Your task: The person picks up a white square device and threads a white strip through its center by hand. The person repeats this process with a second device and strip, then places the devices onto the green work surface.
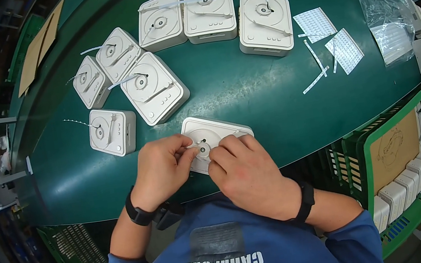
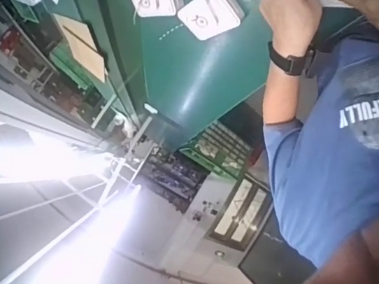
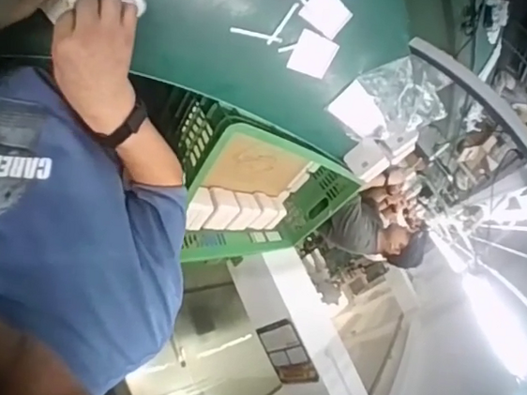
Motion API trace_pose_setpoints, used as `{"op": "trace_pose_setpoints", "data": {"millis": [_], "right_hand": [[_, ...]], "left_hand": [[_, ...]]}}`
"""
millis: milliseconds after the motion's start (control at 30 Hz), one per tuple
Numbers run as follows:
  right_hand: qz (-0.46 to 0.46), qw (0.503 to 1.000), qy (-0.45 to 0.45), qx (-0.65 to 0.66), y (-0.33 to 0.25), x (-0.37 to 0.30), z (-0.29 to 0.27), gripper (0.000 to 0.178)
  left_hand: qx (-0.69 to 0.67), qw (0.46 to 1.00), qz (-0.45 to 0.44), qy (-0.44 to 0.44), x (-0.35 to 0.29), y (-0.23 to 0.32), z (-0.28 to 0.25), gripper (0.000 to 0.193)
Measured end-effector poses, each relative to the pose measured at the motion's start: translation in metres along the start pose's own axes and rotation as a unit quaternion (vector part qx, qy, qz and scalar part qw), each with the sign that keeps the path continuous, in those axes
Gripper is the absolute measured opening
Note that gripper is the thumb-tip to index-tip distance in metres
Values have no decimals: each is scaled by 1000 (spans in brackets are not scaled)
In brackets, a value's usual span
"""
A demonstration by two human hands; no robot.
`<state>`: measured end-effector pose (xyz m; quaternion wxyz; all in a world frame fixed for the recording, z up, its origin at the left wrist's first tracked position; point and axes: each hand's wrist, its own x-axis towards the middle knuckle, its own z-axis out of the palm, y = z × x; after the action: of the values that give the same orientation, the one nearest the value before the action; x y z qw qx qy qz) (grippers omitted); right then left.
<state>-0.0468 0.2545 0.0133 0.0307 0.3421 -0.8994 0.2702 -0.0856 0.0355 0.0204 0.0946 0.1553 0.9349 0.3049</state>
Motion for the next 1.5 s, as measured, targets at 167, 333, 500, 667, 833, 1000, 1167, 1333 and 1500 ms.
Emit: {"op": "trace_pose_setpoints", "data": {"millis": [167, 333, 500, 667, 833, 1000, 1167, 1333, 1500], "right_hand": [[-3, 997, -80, -8, 10, 11, -11, 20], [-11, 995, -95, -28, 19, 24, -15, 20], [-25, 997, -65, -46, 32, 29, -14, 20], [-44, 998, -24, -46, 35, 27, -6, 21], [-54, 998, 28, -27, 38, 29, -1, 22], [-14, 995, 87, 53, 42, 25, 13, 20], [55, 983, 109, 135, 37, 21, 23, 17], [146, 968, 126, 158, 21, 16, 23, 12], [216, 955, 121, 163, 13, 18, 25, 12]], "left_hand": [[10, 995, 27, 95, -12, 3, 16, 11], [17, 986, 60, 154, -16, 0, 28, 15], [9, 984, 88, 158, -20, -3, 29, 20], [-33, 988, 70, 134, -25, 4, 27, 26], [-18, 985, 50, 162, -29, 2, 40, 30], [-43, 970, 50, 235, -26, 5, 50, 35], [-144, 960, 36, 236, -30, -6, 66, 36], [-169, 971, 56, 160, -20, -15, 54, 37], [-227, 967, 67, 88, -13, -19, 44, 36]]}}
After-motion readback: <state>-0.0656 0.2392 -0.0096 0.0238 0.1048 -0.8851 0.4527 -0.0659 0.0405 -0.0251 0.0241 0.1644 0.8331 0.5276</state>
